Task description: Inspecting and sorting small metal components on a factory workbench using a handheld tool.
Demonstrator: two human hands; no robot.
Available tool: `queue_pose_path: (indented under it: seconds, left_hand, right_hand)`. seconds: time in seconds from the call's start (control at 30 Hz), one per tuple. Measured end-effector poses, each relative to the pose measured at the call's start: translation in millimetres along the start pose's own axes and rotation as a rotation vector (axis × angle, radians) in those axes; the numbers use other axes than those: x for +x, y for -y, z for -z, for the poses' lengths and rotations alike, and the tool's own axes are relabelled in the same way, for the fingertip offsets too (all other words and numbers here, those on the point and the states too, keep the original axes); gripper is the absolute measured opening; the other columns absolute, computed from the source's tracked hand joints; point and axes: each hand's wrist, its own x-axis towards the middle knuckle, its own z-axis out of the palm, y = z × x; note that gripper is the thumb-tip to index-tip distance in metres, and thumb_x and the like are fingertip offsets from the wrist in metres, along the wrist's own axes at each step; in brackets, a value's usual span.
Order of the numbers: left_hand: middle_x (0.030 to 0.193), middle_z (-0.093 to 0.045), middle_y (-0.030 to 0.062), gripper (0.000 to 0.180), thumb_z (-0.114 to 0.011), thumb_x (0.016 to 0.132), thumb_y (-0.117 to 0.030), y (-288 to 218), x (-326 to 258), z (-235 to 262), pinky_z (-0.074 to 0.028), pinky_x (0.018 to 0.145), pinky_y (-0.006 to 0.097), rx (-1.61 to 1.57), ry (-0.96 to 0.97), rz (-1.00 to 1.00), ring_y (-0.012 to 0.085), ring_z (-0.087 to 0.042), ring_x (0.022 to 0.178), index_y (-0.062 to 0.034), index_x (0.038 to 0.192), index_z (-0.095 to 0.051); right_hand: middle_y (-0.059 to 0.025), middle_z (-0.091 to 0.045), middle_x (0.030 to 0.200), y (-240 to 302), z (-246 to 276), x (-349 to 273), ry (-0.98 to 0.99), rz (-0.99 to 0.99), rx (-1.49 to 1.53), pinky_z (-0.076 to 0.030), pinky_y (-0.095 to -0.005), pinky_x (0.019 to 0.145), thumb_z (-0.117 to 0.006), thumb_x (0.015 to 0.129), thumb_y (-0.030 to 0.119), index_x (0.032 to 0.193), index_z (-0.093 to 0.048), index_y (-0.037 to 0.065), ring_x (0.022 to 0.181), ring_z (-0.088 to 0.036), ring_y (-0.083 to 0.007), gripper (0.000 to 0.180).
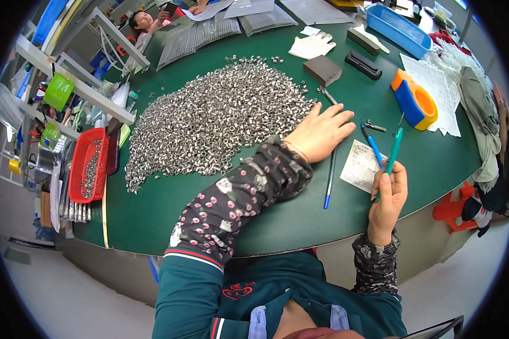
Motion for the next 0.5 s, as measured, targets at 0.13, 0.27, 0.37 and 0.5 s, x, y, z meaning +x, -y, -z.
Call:
queue_pose_path:
  seconds: [0.13, 0.27, 0.37, 0.5]
  left_hand:
    - [0.120, -0.046, 0.0061, 0.029, -0.048, 0.077, -0.012, 11, 11, -17, -0.034, 0.091, 0.038, 0.019, 0.011, -0.062, 0.0223, -0.041, 0.113, -0.0062, 0.105, -0.052]
    - [0.096, -0.053, 0.0051, 0.018, -0.051, 0.072, -0.011, 21, 8, -15, -0.038, 0.080, 0.032, 0.086, -0.004, -0.069, 0.0203, -0.048, 0.095, -0.0052, 0.089, -0.055]
    - [0.083, -0.051, 0.0056, 0.006, -0.051, 0.070, -0.009, 29, -1, -10, -0.039, 0.077, 0.031, 0.155, -0.060, -0.091, 0.0203, -0.049, 0.087, -0.0047, 0.075, -0.052]
    - [0.089, -0.051, 0.0054, 0.010, -0.051, 0.070, -0.008, 27, 2, -6, -0.039, 0.076, 0.030, 0.068, -0.181, -0.074, 0.0207, -0.048, 0.086, -0.0054, 0.080, -0.052]
  right_hand:
    - [0.0018, -0.051, 0.075, 2, 2, 0, -0.023, -0.008, -0.008, -0.026, -0.0130, 0.046, -0.050, 0.084, 0.012, 0.102, -0.044, 0.000, 0.054, -0.036, 0.0003, 0.023]
    - [0.0018, -0.042, 0.064, 1, -1, 2, -0.081, 0.018, -0.034, -0.025, -0.0142, 0.044, -0.049, 0.085, 0.018, 0.102, -0.044, 0.000, 0.051, -0.035, -0.0021, 0.025]
    - [0.0005, -0.050, 0.079, 2, 1, 1, -0.075, -0.014, 0.073, -0.027, -0.0133, 0.046, -0.052, 0.083, 0.013, 0.103, -0.043, -0.001, 0.055, -0.036, -0.0003, 0.026]
    - [-0.0005, -0.051, 0.080, -1, 4, 0, -0.071, -0.016, 0.110, -0.027, -0.0135, 0.046, -0.052, 0.083, 0.014, 0.104, -0.043, -0.001, 0.055, -0.036, -0.0004, 0.027]
